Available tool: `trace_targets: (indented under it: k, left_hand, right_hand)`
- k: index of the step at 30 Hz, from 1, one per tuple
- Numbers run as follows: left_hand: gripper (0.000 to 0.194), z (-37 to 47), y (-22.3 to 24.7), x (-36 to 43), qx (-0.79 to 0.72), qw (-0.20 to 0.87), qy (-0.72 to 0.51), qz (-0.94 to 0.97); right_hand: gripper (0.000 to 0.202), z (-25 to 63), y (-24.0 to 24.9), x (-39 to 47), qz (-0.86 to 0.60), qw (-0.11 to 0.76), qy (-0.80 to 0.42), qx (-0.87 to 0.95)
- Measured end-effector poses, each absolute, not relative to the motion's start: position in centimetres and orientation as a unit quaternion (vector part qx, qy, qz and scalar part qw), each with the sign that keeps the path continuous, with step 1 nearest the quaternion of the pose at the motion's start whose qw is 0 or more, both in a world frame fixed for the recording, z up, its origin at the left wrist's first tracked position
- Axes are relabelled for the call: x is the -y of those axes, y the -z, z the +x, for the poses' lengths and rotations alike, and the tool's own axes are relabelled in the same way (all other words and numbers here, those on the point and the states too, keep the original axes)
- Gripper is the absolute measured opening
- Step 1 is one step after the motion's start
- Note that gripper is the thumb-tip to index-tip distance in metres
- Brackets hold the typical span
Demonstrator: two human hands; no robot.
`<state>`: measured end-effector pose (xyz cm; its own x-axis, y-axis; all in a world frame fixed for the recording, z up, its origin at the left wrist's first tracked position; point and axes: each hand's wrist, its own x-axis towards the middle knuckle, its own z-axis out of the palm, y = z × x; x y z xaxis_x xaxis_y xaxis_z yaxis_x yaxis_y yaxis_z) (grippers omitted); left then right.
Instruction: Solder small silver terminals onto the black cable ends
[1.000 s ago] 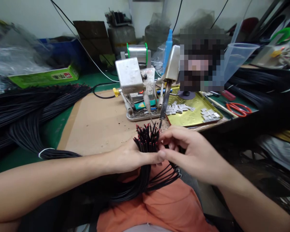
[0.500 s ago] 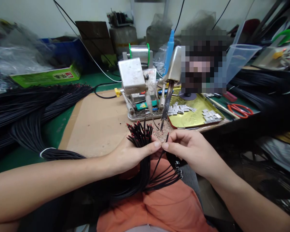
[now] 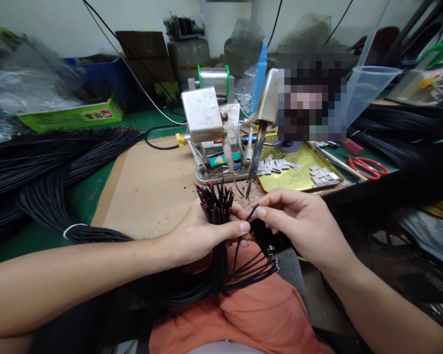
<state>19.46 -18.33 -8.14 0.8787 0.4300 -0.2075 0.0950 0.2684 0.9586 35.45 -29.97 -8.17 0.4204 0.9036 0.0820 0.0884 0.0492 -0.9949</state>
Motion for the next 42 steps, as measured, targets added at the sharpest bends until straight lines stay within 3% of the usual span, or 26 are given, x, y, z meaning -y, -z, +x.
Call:
trace_targets:
  k: [8,14,23,26,28,29,31,33,36,42]
  left_hand:
    - [0.015,19.5,8.1,18.2,-0.224,0.742,-0.115,0.621]
    - [0.021,19.6,8.2,18.3,-0.243,0.739,-0.127,0.615]
    - [0.02,19.5,7.8,18.3,-0.217,0.69,-0.106,0.682]
    - [0.017,19.6,7.5,18.4,-0.217,0.681,-0.094,0.693]
    - [0.015,19.7,7.4,18.4,-0.223,0.681,-0.093,0.692]
    - [0.014,19.7,7.3,18.4,-0.224,0.679,-0.094,0.692]
    - [0.013,19.8,7.2,18.3,-0.224,0.674,-0.098,0.697]
    - [0.011,19.8,7.1,18.3,-0.231,0.67,-0.099,0.699]
    - [0.011,19.8,7.0,18.4,-0.246,0.676,-0.088,0.689]
    - [0.022,19.8,7.2,18.4,-0.27,0.7,-0.079,0.656]
  right_hand:
    - [0.002,36.1,7.6,30.3,-0.637,0.543,-0.343,0.426]
    - [0.003,36.7,7.5,30.5,-0.662,0.511,-0.345,0.426]
    - [0.007,34.5,9.1,30.0,-0.595,0.583,-0.4,0.382]
    - [0.009,35.2,8.6,29.7,-0.599,0.541,-0.425,0.409]
    - [0.012,37.7,8.2,29.4,-0.642,0.494,-0.368,0.457]
    - [0.013,39.5,8.1,29.1,-0.683,0.479,-0.284,0.473]
    - [0.017,43.5,8.4,28.6,-0.781,0.451,0.004,0.433]
    - [0.027,47.1,9.2,28.0,-0.845,0.317,0.122,0.412]
    - [0.033,49.9,10.4,27.4,-0.869,0.228,0.132,0.419]
    - [0.02,49.1,10.3,27.1,-0.862,0.238,0.094,0.438]
